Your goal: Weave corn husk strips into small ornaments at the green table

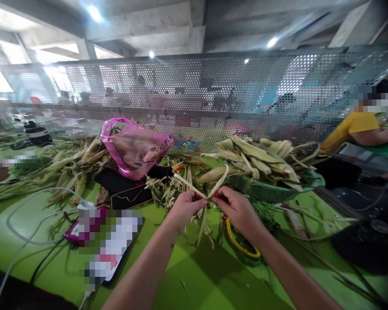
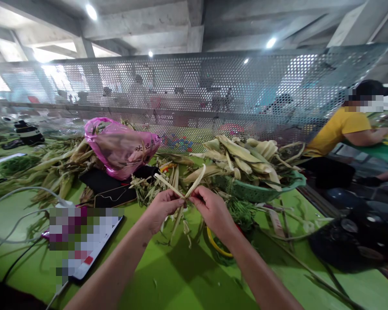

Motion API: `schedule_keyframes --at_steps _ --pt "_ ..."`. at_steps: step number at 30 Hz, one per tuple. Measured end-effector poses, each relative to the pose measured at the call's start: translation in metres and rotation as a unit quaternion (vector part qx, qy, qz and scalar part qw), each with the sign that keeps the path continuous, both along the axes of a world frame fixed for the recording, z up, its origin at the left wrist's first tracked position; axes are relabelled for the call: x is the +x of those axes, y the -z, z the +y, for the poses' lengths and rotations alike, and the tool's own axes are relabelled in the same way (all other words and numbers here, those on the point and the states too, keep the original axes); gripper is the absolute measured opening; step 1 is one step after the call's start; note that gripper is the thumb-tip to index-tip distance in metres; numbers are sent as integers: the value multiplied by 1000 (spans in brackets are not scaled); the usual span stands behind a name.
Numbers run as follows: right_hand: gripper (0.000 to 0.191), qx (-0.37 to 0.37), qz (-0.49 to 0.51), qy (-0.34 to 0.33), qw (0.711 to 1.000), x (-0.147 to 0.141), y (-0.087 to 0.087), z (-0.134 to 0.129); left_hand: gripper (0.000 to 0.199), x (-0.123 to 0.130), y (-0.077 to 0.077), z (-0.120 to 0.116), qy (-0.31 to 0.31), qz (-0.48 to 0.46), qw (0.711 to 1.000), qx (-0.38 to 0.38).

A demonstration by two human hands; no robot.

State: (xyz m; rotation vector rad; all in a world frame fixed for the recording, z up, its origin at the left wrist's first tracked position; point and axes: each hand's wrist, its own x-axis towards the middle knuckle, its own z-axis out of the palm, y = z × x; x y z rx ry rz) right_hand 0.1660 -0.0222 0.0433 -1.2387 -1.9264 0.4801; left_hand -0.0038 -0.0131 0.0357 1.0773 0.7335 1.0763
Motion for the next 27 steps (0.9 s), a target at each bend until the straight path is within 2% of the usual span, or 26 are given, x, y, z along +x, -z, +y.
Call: schedule_keyframes --at_steps 8,11,15,19,23,27 --pt "23 -80 140 -7 987 1 6 2 14 2 17 10 -7 67 995 79" --pt "23 -72 168 19 983 0 11 4 11 5 19 8 10 90 991 94" --pt "19 -47 166 45 984 -3 13 4 16 7 17 6 18 105 988 116" --pt "18 -73 174 25 982 -2 8 2 8 3 15 5 -10 83 995 54" --pt "18 -95 160 10 982 0 4 1 18 -3 12 4 10 1 1000 -15" --pt "18 -94 154 6 984 -1 5 2 28 -6 13 4 15 -45 998 -49"
